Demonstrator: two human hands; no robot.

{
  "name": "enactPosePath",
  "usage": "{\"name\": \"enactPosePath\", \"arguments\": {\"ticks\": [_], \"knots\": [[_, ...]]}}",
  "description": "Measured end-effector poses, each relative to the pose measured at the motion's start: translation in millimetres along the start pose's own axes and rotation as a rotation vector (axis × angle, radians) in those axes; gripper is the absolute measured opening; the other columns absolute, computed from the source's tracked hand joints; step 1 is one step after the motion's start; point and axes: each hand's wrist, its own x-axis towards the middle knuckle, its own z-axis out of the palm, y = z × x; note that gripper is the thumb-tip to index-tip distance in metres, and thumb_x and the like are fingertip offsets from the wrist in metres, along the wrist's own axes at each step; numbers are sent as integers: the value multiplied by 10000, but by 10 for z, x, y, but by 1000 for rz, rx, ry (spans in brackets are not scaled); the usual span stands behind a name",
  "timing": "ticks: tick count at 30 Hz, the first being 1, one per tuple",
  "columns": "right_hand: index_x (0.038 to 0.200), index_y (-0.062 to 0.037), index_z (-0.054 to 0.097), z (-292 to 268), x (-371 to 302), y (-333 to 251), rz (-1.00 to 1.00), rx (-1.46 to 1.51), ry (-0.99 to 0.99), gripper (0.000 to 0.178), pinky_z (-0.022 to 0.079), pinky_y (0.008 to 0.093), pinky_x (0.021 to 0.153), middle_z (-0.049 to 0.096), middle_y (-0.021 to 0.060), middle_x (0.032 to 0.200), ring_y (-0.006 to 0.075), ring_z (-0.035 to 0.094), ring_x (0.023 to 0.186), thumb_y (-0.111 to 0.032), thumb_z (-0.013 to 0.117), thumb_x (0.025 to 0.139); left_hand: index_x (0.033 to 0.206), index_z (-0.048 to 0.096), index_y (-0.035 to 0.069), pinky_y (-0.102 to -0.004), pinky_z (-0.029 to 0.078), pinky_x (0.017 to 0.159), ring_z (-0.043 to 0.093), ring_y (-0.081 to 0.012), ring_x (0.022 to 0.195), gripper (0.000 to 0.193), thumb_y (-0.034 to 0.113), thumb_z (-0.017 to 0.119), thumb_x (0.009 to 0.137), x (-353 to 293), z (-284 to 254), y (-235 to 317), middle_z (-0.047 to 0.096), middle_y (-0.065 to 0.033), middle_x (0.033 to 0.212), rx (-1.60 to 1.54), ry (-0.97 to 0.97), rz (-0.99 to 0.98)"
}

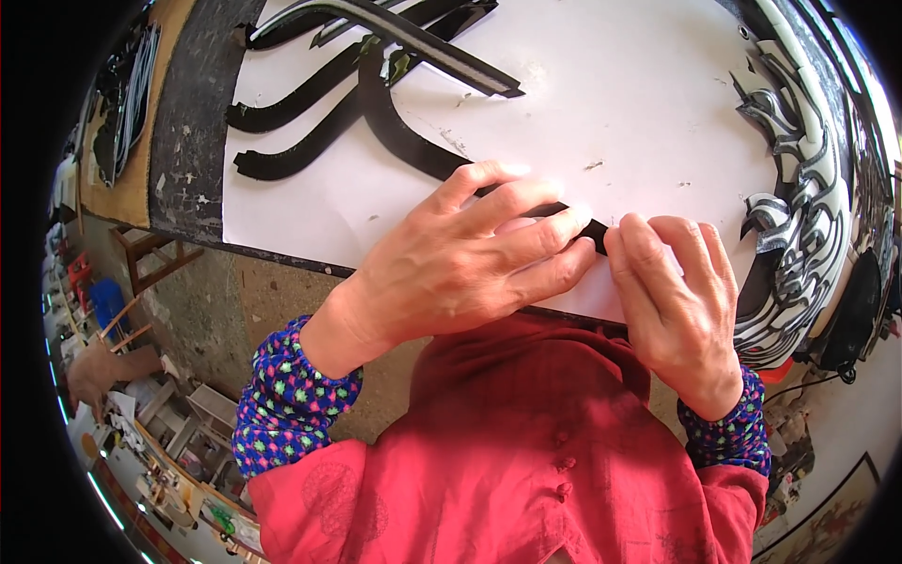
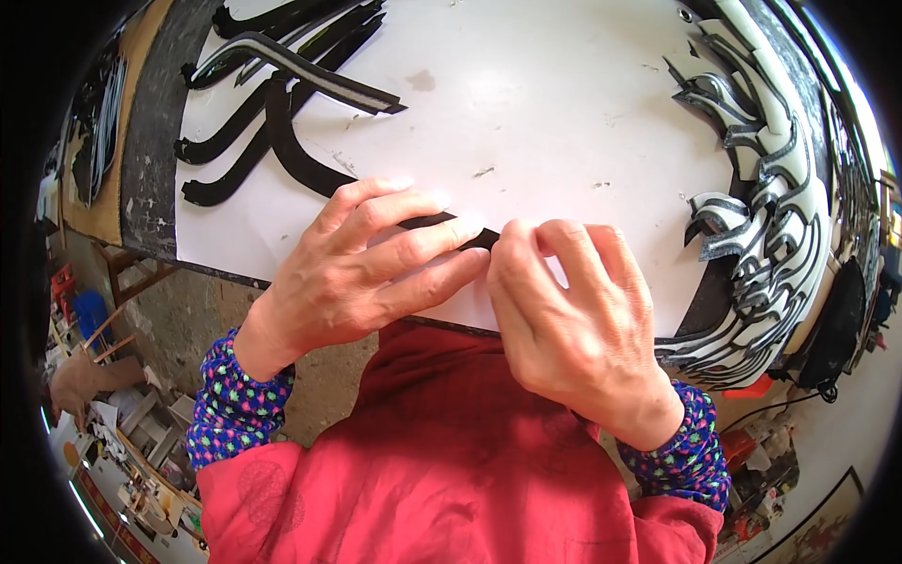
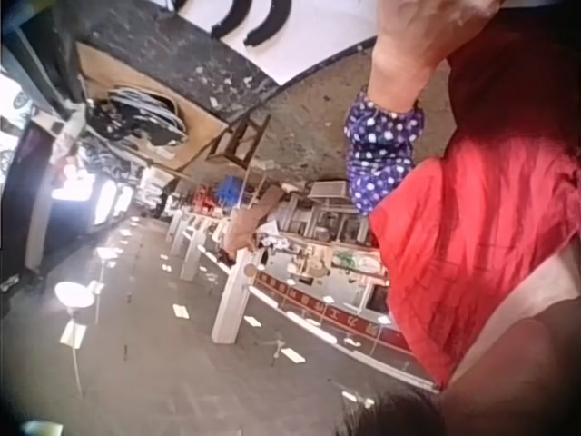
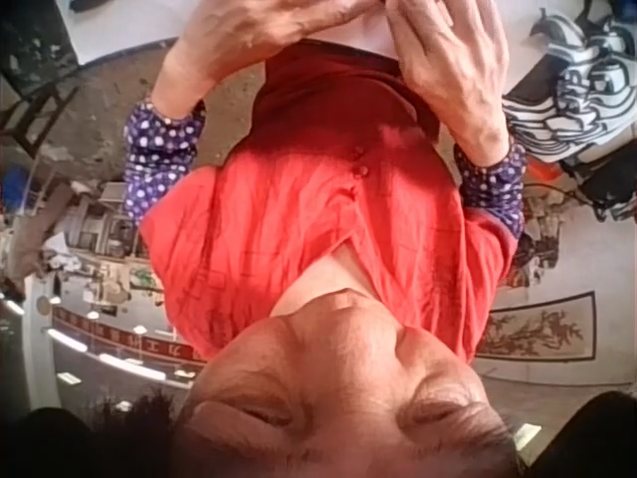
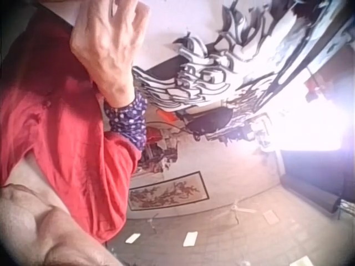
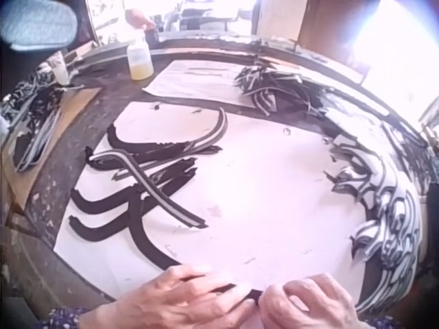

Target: Assembling and organizing various synthetic shoe upper components at a factory workbench.

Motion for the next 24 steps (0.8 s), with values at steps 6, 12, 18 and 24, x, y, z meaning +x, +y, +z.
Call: {"name": "enactPosePath", "arguments": {"ticks": [6,12,18,24], "knots": [[909,38,636,122,-64,107,7,52,58,264,474,367,697,578,113,945,250,582,817,-40,705,666,1112,719,186,-388,488,961,567,-170,1126,311,168,713,801,-9,-15,-4,617,38,1194,-8,-4,-1],[926,8,616,294,-229,162,246,152,283,277,485,380,680,595,126,913,290,590,765,97,691,674,1107,712,205,-376,480,959,573,-165,1118,309,187,726,799,4,-16,-18,626,51,1183,-12,-11,11],[1019,-5,627,-72,-407,63,324,108,94,316,449,389,757,603,132,924,301,581,824,-74,784,753,1105,718,236,-372,476,970,569,-155,1130,304,198,725,804,-1,-13,-15,642,61,1179,17,-23,2],[918,-32,598,-89,-657,-14,472,225,-31,254,435,380,717,611,93,845,282,569,776,-98,787,762,1102,728,235,-372,475,973,569,-157,1131,299,215,716,804,11,-50,-11,651,68,1177,14,-42,-8]]}}
